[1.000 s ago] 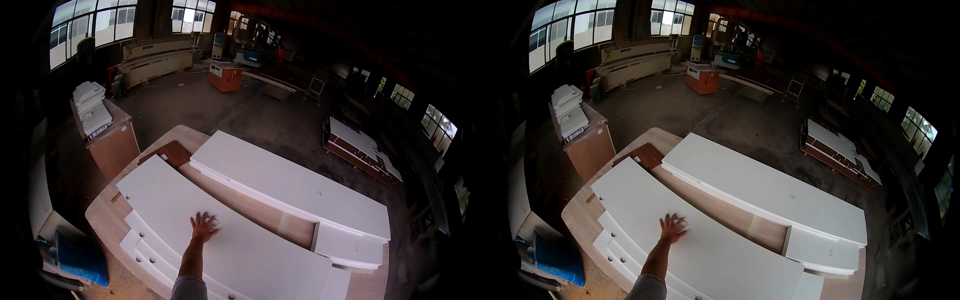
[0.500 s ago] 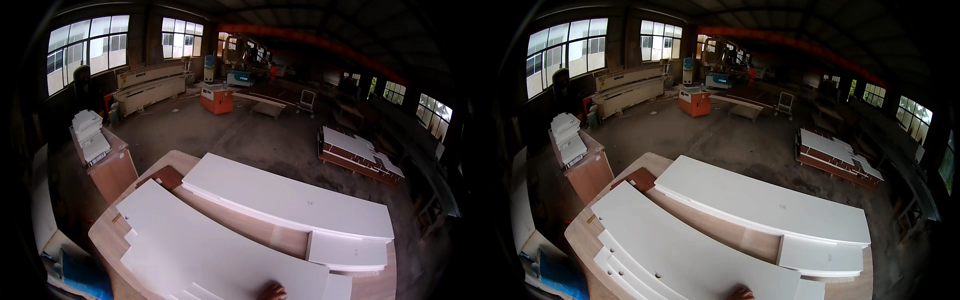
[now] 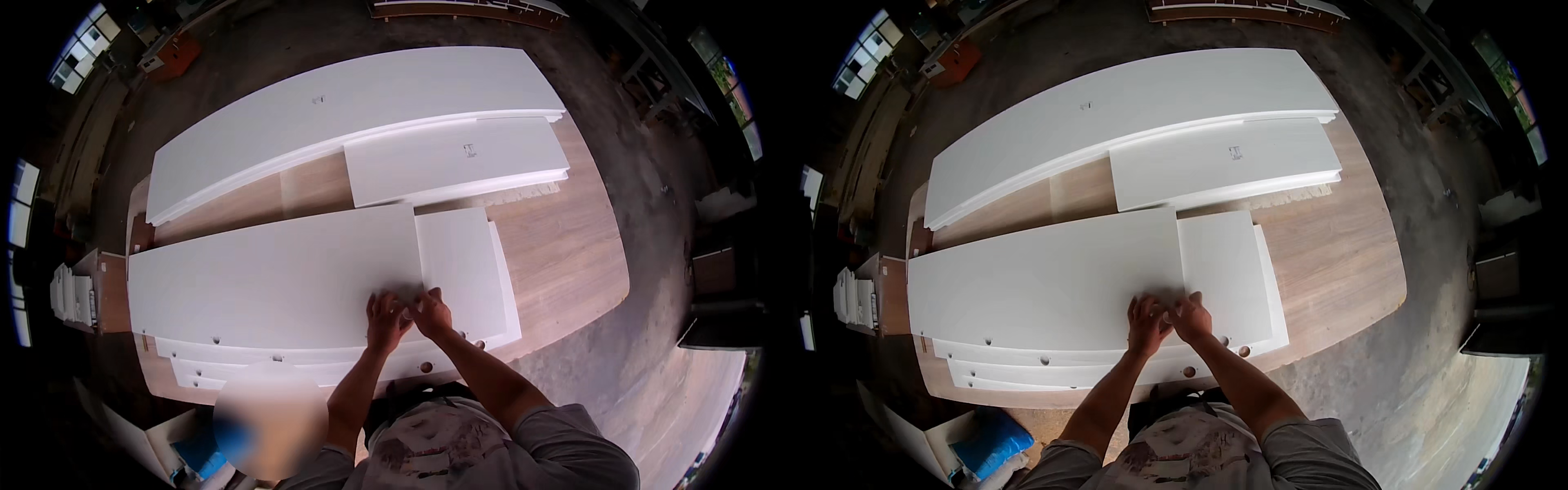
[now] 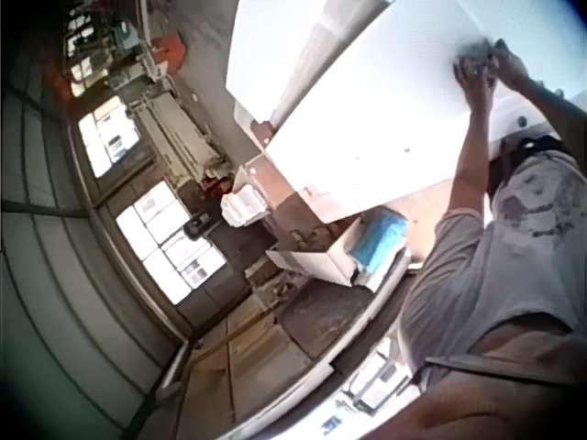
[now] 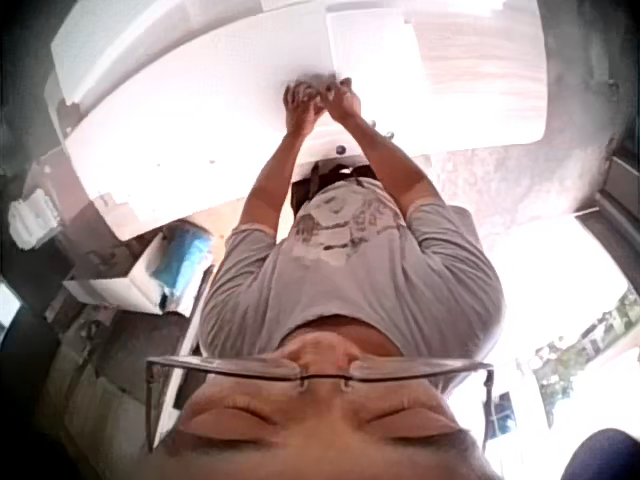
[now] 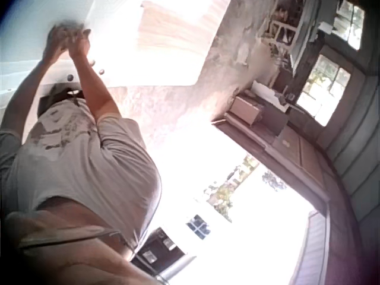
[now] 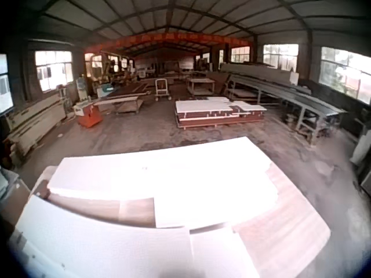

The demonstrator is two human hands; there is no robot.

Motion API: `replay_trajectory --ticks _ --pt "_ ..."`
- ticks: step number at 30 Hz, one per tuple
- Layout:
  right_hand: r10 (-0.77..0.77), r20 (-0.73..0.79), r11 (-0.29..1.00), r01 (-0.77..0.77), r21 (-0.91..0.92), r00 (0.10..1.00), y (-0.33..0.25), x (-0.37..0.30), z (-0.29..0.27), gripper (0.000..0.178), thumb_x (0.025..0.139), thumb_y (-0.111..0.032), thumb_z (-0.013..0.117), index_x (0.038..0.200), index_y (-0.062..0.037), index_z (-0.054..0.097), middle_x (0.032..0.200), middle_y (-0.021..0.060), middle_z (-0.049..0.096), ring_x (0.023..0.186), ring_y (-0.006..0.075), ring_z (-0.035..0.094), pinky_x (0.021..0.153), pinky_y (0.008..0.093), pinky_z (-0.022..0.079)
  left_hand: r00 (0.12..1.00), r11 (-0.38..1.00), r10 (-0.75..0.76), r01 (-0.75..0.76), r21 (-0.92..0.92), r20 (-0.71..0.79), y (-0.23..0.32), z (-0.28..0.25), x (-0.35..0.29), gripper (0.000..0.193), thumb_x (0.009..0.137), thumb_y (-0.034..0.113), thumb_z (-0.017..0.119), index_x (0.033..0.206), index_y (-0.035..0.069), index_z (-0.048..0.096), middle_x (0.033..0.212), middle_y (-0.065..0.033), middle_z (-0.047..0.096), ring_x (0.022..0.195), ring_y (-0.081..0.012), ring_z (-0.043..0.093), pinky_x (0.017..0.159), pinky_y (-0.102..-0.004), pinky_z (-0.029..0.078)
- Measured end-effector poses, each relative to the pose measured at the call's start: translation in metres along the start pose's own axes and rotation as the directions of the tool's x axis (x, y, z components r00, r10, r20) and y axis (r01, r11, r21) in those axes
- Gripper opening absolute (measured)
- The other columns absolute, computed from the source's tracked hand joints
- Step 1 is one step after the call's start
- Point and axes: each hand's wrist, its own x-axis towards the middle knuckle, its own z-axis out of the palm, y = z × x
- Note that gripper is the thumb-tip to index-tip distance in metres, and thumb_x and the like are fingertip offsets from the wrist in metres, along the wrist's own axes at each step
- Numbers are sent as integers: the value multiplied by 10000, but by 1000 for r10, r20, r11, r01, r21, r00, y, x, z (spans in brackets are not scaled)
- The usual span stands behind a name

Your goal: The person applies adhesive into pre-drilled holes of white furniture panels using a caulking gun, then picks up and inserts white plastic circular caps into the holes by hand.

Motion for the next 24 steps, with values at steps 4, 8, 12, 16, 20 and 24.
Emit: replay_trajectory --ticks 4,8,12,16,20,24 --pt "-77 -44 997 78 18 996 17 0 -13 222 821 -274 710 948 -97 666 1048 143 568 893 369 647 781 463 546 999 1000 -12 11 17 52 21 3 9 512 672 240 857 1095 95 608 1297 -140 490 1328 -345 413 1163 -561 253" --pt "-30 -43 999 31 18 999 59 13 -24 187 846 -244 677 934 -90 621 928 132 669 849 358 668 700 469 543 984 998 57 -62 25 168 19 -5 15 583 768 241 794 1283 111 556 1390 -156 431 1360 -389 358 1168 -576 248" --pt "155 -215 987 -141 77 964 138 -9 -93 178 915 -256 646 941 -85 606 797 125 703 771 362 680 680 461 531 990 969 -81 51 242 116 -27 -8 1 482 878 192 676 1338 145 542 1424 -122 430 1308 -363 400 1096 -545 302" --pt "176 -141 984 -179 -9 974 178 -60 -92 173 903 -221 676 950 -69 606 778 131 698 737 334 688 646 425 530 981 937 -190 196 290 -50 -55 -9 14 481 882 241 689 1334 159 546 1323 -95 504 1243 -316 457 1007 -489 359" --pt "21 -99 1000 -20 9 995 159 -83 -59 170 909 -204 661 980 -72 580 807 156 697 777 387 674 675 463 528 980 951 -167 189 243 -109 -63 -13 33 481 858 265 715 1301 160 559 1250 -77 529 1166 -287 518 930 -461 421" --pt "60 -226 998 -57 21 972 168 -83 -53 151 925 -193 630 926 -75 535 782 162 677 754 408 656 661 482 521 988 962 -139 150 230 -64 -71 -26 36 501 846 236 724 1310 161 551 1227 -80 553 1144 -288 550 897 -443 480"
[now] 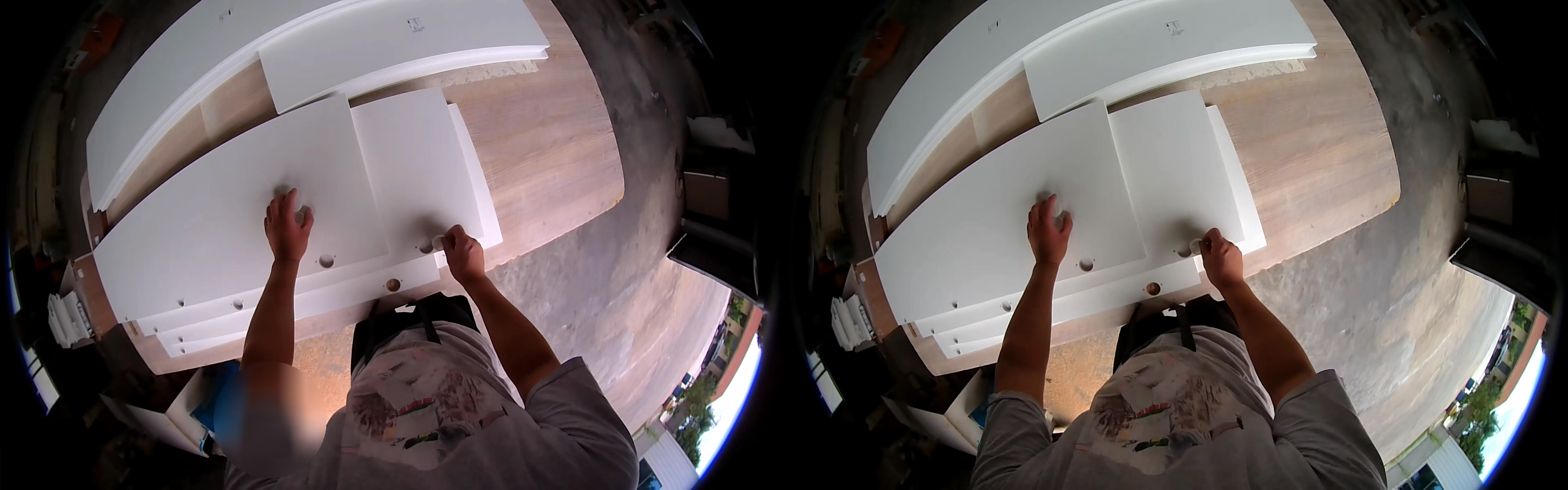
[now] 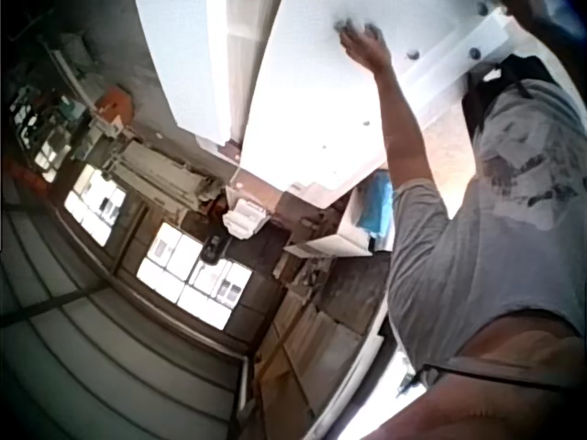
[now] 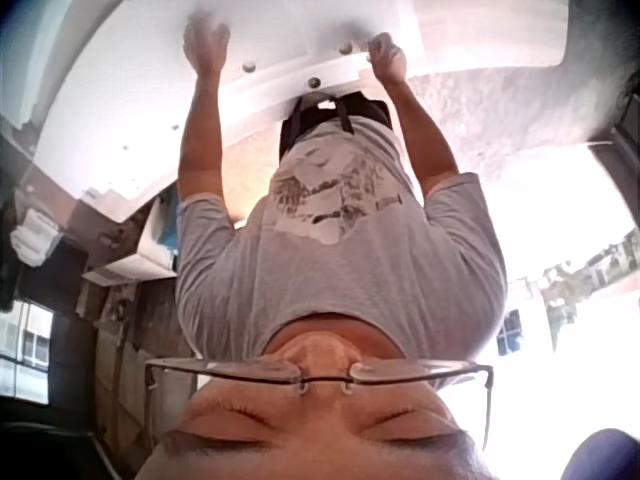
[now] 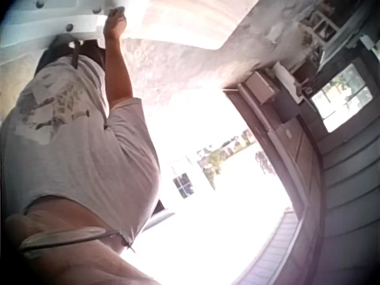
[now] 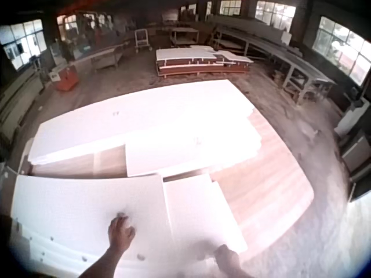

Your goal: The person applies adhesive into pre-drilled holes of white furniture panels using a caulking gun, then picks up and inserts white plastic circular caps into the holes by hand.

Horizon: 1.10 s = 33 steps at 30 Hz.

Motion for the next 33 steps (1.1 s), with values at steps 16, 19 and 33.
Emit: replay_trajectory --ticks 16,19,33 --pt "534 -40 824 -510 247 844 36 -35 25 194 872 -122 679 803 23 570 644 133 664 501 192 656 457 336 519 998 998 -20 17 56 58 -32 -28 -3 469 908 260 683 1338 159 528 1185 -92 589 1034 -303 619 826 -412 546" --pt "545 -87 824 -513 242 834 35 -37 31 133 869 -126 631 815 -10 593 615 139 665 546 285 680 576 403 546 999 993 31 -33 118 16 -32 -25 -8 440 919 222 669 1327 144 524 1163 -113 577 1039 -316 600 841 -424 531" --pt "-7 187 906 86 -414 982 13 -93 22 926 850 -344 679 1558 -27 172 1617 264 95 1515 409 74 1213 529 120 965 857 -252 256 -446 69 -10 -51 -17 289 919 153 690 1136 26 549 929 -102 627 789 -213 600 740 -341 514"
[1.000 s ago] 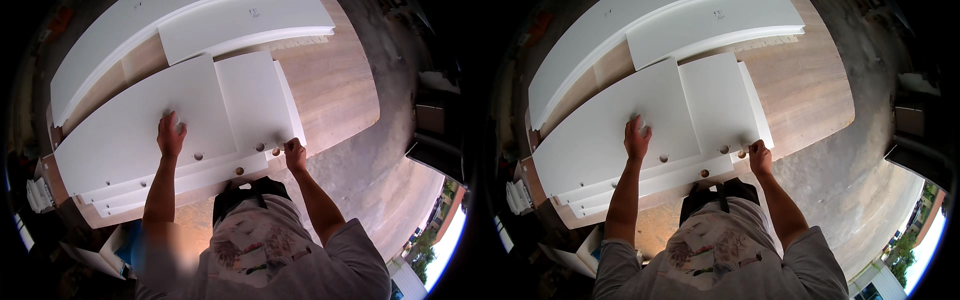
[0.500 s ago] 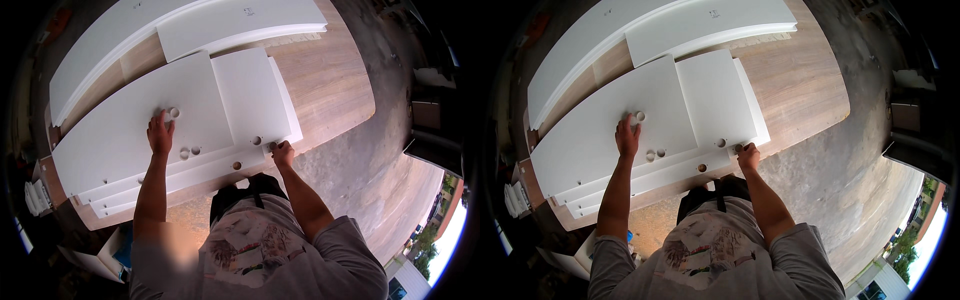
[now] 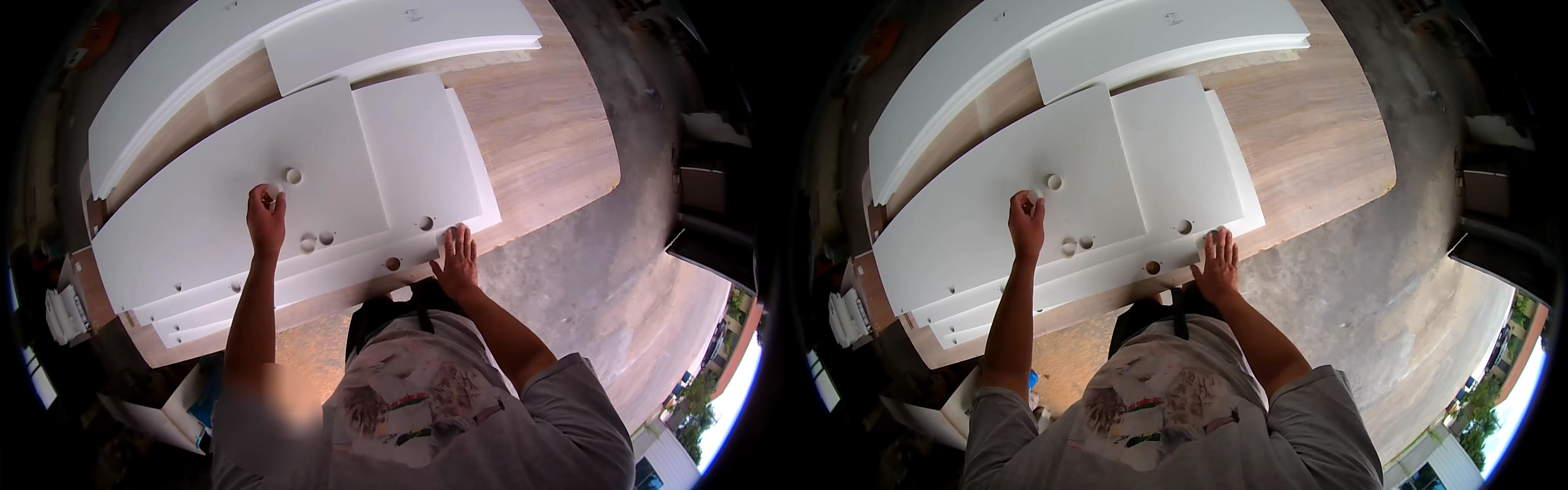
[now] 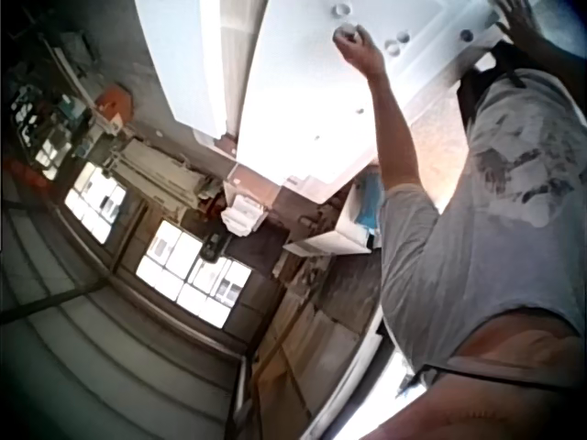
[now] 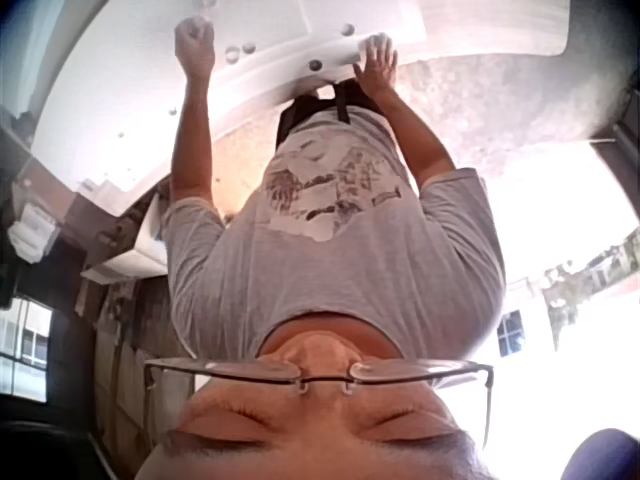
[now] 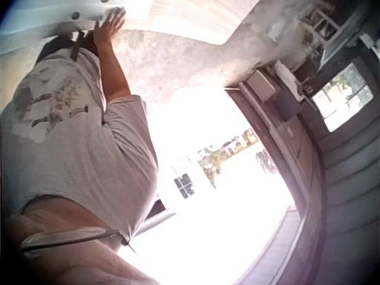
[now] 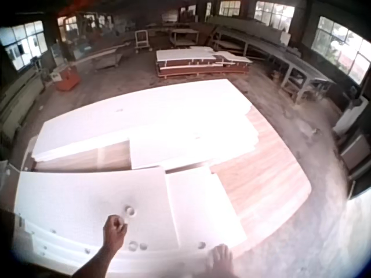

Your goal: The person applies adhesive into pre-drilled holes of white furniture panels using a caulking gun, then picks up and inserts white plastic circular caps into the holes by hand.

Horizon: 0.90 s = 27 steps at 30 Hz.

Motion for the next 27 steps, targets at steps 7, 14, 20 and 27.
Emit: replay_trajectory --ticks 7,14,20,27 --pt "19 9 949 -16 -316 1000 4 6 29 945 820 -282 676 1545 30 155 1600 317 57 1501 468 54 1207 543 133 825 999 18 -37 23 564 45 64 -169 406 820 266 752 1155 90 603 965 -108 665 846 -248 671 752 -352 542" --pt "-69 175 989 91 -118 982 0 9 -15 891 790 -243 687 1494 55 230 1579 314 127 1486 458 125 1183 524 228 917 986 38 -100 136 397 42 124 -207 345 810 248 710 1117 119 622 979 -111 648 912 -343 644 736 -458 529" --pt "-402 96 901 375 219 910 -11 -1 -49 576 791 -115 644 1346 -47 502 1437 184 422 1324 398 423 1063 508 394 945 997 37 -59 56 325 47 121 -209 334 822 260 720 1102 98 637 942 -107 653 875 -315 655 706 -446 531" --pt "-525 184 741 339 580 831 -58 21 -59 417 831 -128 657 1244 -122 603 1239 121 575 1056 357 622 891 439 523 522 333 -386 847 -413 761 37 122 -215 328 961 352 612 1096 53 636 770 -44 617 610 -137 597 471 -251 411"
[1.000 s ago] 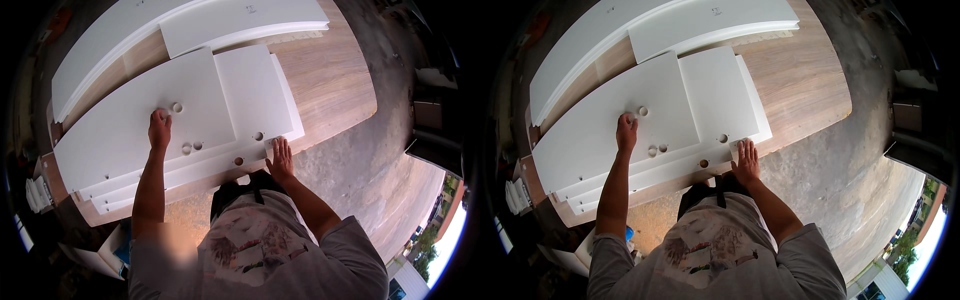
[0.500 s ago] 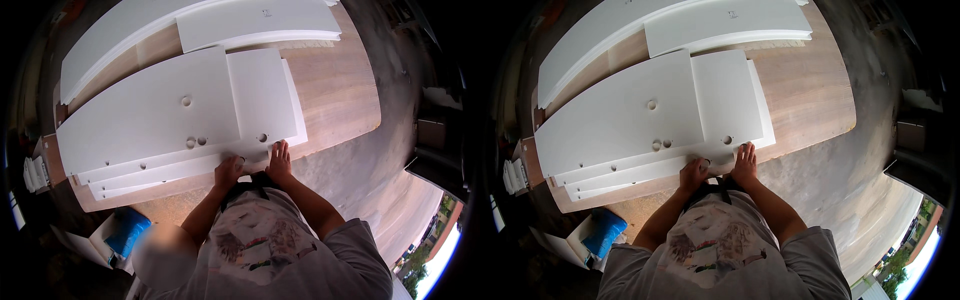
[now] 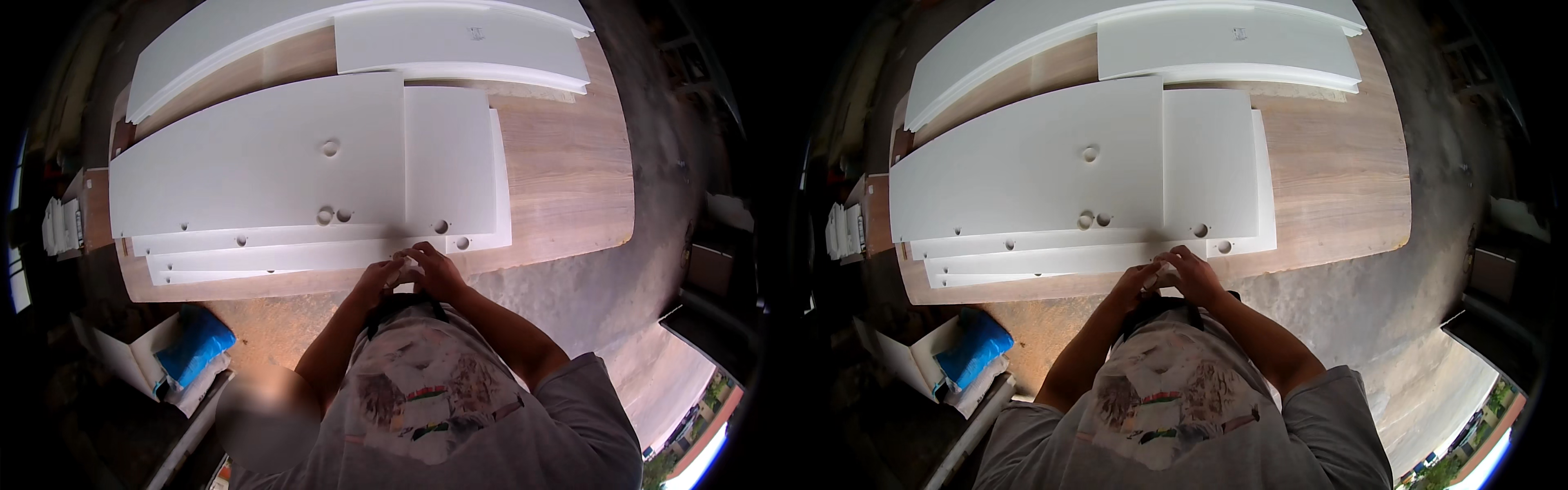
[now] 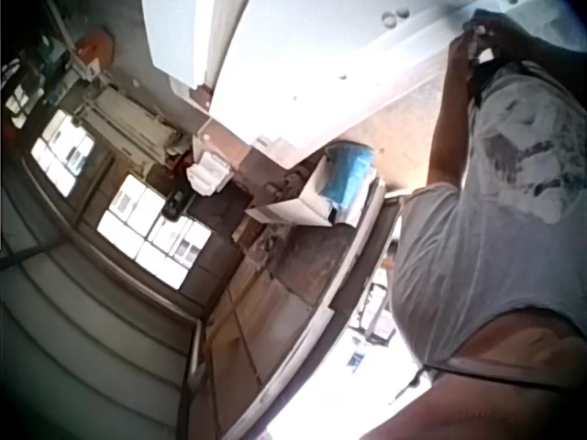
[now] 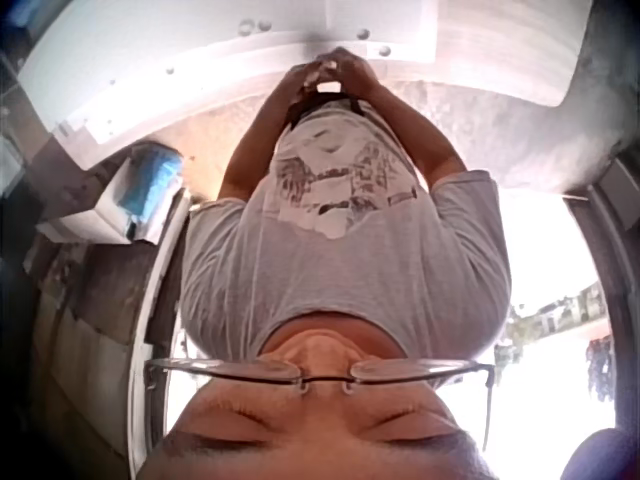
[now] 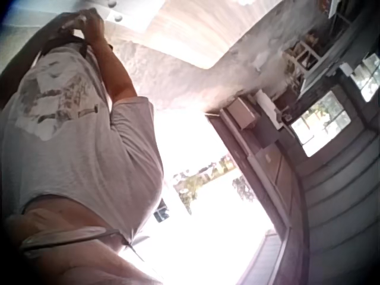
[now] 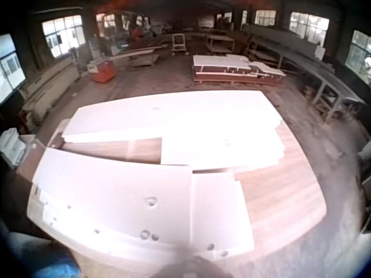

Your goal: The person applies adhesive into pre-drilled holes of white furniture panels using a caulking gun, then picks up and inserts white plastic circular caps into the holes by hand.

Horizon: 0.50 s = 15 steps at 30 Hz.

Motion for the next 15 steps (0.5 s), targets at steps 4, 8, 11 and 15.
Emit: replay_trajectory --ticks 4,8,11,15 --pt "229 130 961 -245 126 965 -2 22 12 202 887 -176 619 1028 -57 701 966 175 691 873 315 699 784 403 558 970 958 -188 216 -190 156 10 -19 -10 350 991 390 570 1101 62 623 786 -26 616 617 -123 598 442 -218 385" --pt "357 75 915 -332 -231 931 22 36 33 295 913 -288 559 925 -45 728 920 206 715 908 329 707 787 433 558 978 877 -180 209 -433 108 17 -39 -32 250 957 341 613 1035 106 649 764 4 593 685 -112 581 489 -251 404" --pt "361 75 875 -309 -374 930 19 41 43 388 906 -383 540 907 -43 726 942 209 714 920 359 698 816 469 549 989 915 -145 135 -381 4 21 -64 -45 183 941 288 623 1003 116 641 756 11 578 698 -124 590 516 -257 437" --pt "435 88 823 -356 -443 896 22 53 47 413 906 -417 554 924 -43 729 955 206 713 920 382 688 842 486 540 979 975 -93 53 -214 -180 35 -91 -44 253 951 357 625 934 105 617 737 26 551 669 -90 554 505 -236 393"
